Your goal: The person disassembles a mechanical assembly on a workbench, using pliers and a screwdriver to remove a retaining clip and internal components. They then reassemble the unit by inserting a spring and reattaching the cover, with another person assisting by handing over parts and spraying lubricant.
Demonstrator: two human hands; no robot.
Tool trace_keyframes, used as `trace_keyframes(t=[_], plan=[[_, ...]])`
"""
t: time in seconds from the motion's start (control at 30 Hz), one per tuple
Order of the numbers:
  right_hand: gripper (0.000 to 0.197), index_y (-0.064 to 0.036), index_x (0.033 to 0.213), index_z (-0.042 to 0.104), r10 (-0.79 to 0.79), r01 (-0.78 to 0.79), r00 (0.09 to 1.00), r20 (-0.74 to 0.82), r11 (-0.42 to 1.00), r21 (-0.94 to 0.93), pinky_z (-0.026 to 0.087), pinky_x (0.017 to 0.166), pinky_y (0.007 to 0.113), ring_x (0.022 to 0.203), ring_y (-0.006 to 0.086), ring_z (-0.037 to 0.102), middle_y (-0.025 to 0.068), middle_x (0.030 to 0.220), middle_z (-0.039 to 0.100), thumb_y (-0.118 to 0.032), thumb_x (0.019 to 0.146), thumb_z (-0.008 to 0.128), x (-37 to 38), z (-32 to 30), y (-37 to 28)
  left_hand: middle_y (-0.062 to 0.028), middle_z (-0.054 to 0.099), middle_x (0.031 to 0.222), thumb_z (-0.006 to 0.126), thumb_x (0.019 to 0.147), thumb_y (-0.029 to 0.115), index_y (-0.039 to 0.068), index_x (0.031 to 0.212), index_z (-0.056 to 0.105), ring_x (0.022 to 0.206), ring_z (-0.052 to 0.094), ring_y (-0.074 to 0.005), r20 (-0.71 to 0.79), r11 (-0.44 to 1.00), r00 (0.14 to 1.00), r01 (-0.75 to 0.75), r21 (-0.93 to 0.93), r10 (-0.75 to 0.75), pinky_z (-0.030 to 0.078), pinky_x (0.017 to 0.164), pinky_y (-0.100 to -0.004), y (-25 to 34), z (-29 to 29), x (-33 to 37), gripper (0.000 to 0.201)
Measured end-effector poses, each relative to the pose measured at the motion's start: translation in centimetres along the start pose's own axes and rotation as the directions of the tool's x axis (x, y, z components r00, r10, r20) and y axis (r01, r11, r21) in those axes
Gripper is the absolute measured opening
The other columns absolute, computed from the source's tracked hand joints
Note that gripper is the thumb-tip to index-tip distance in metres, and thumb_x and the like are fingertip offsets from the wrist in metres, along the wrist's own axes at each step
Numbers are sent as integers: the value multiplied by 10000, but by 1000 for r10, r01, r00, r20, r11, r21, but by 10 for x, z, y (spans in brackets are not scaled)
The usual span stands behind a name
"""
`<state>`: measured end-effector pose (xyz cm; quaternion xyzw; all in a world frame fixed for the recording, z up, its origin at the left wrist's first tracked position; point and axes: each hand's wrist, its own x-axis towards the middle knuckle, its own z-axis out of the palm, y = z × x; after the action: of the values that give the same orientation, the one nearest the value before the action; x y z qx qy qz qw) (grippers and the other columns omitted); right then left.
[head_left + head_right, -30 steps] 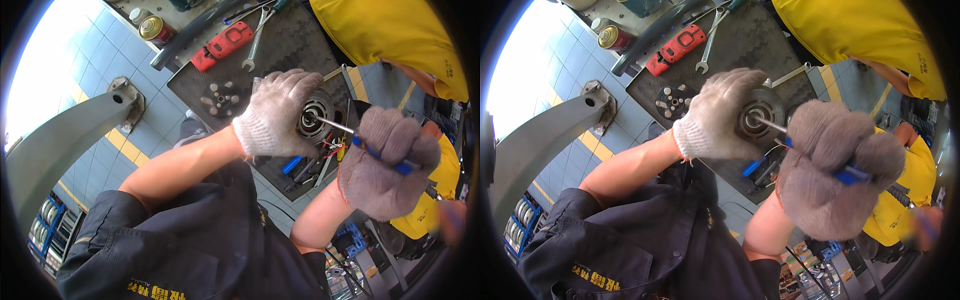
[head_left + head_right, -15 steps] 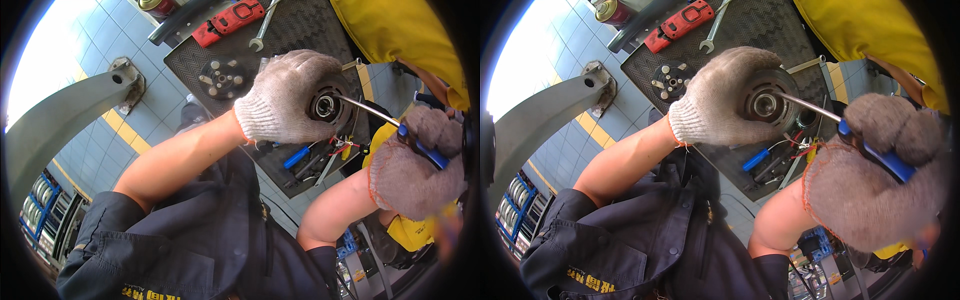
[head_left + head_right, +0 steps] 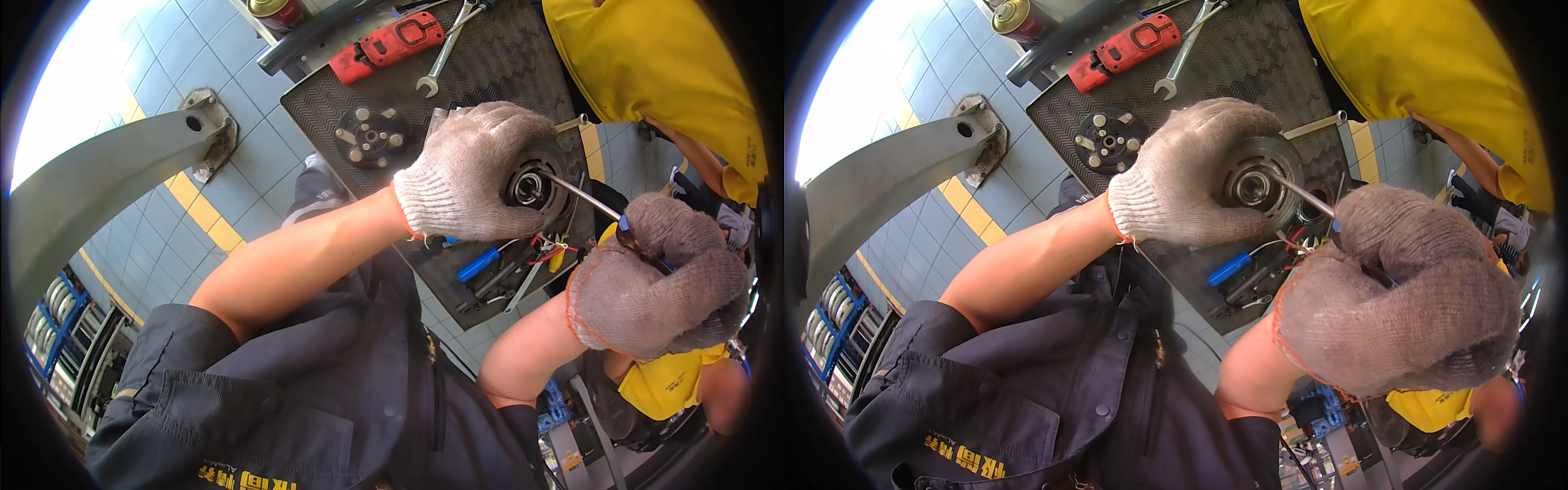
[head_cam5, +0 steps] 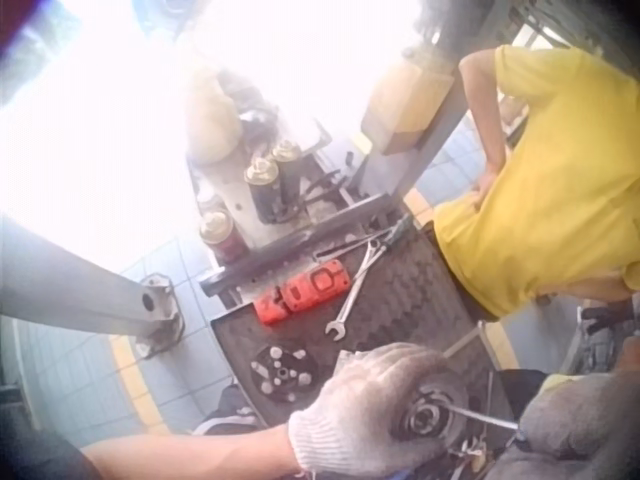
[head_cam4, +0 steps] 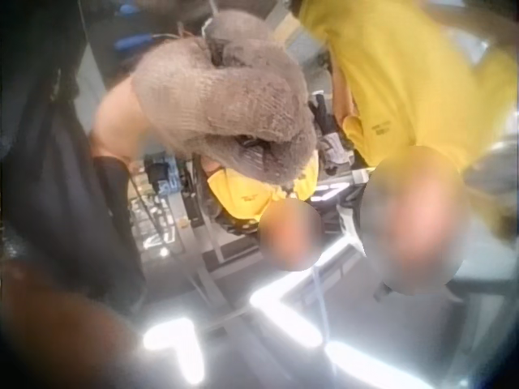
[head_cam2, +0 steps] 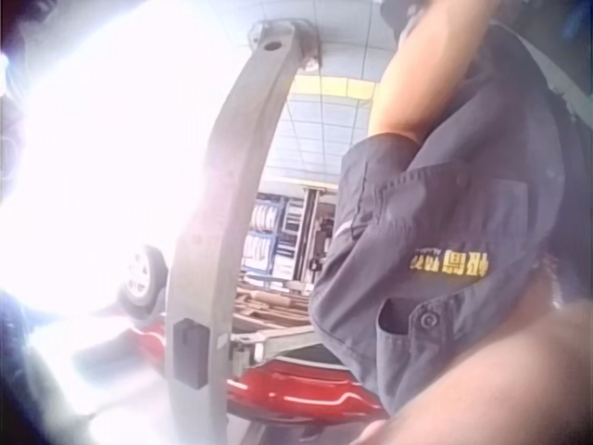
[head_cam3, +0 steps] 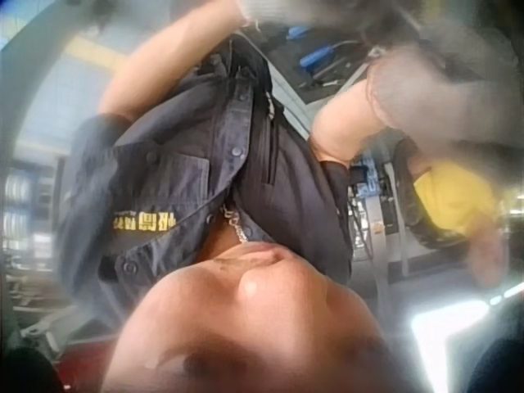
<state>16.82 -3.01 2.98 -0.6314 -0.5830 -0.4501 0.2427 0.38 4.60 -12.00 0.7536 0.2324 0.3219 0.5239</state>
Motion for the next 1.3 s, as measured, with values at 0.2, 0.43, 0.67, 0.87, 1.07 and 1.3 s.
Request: trace_keyframes(t=[0.2, 0.43, 0.67, 0.87, 1.07, 1.3], plan=[[185, -2, 969, 662, 195, -264, 963, 185, 818, 511, 533, 552, 309, 606, 151, 611, 66, 755, 636, -83, 1128, 711, -27, 6, -16, -258, 779, 1360, 1005, 734, 366, -7, 1398, 749, 1267, 767, -465, 5, 999, 999, 43, -1, -43, 619, 1121, -523, -6, 3, -2, 804], [145, -55, 1068, 531, 716, -583, 544, 437, -52, 811, 295, 445, 311, 463, 126, 338, 48, 662, 490, -151, 1150, 603, 3, -3, -31, -233, 771, 1438, 1031, 667, 429, 23, 1455, 741, 1362, 738, -429, 112, 998, 991, 66, 16, -67, 601, 1177, -525, 7, -13, 5, 933], [280, -155, 949, 460, 409, -389, 734, 543, -402, 829, 255, 535, 354, 577, 147, 276, 27, 712, 395, -281, 1142, 619, -55, -39, 28, -256, 726, 1513, 1114, 427, 350, 25, 1550, 702, 1454, 685, -450, 331, 976, 942, -121, 181, 55, 587, 1223, -520, 5, -27, 17, 1239], [351, -204, 917, 495, 275, -403, 786, 554, -451, 796, 299, 569, 318, 553, 113, 376, -42, 713, 419, -357, 1092, 759, -71, -41, 50, -233, 744, 1492, 1067, 440, 336, 40, 1542, 712, 1428, 704, -427, 381, 971, 923, -140, 194, 57, 583, 1234, -496, 7, -26, 25, 1195], [464, -229, 853, 387, 226, -360, 830, 510, -482, 799, 336, 534, 276, 524, 77, 431, -80, 675, 434, -333, 1093, 770, -74, -32, 46, -237, 754, 1492, 1074, 517, 448, 60, 1550, 714, 1427, 696, -466, 388, 963, 919, -164, 215, 70, 578, 1227, -517, 9, -24, 26, 1161], [267, -148, 970, 510, 132, -230, 875, 466, -733, 640, 259, 509, 308, 490, 81, 314, -73, 640, 360, -289, 1155, 641, -77, -6, 55, -225, 743, 1507, 1078, 521, 349, 25, 1559, 698, 1422, 720, -389, 372, 973, 928, -109, 201, 27, 587, 1228, -475, 9, -27, 17, 1152]])
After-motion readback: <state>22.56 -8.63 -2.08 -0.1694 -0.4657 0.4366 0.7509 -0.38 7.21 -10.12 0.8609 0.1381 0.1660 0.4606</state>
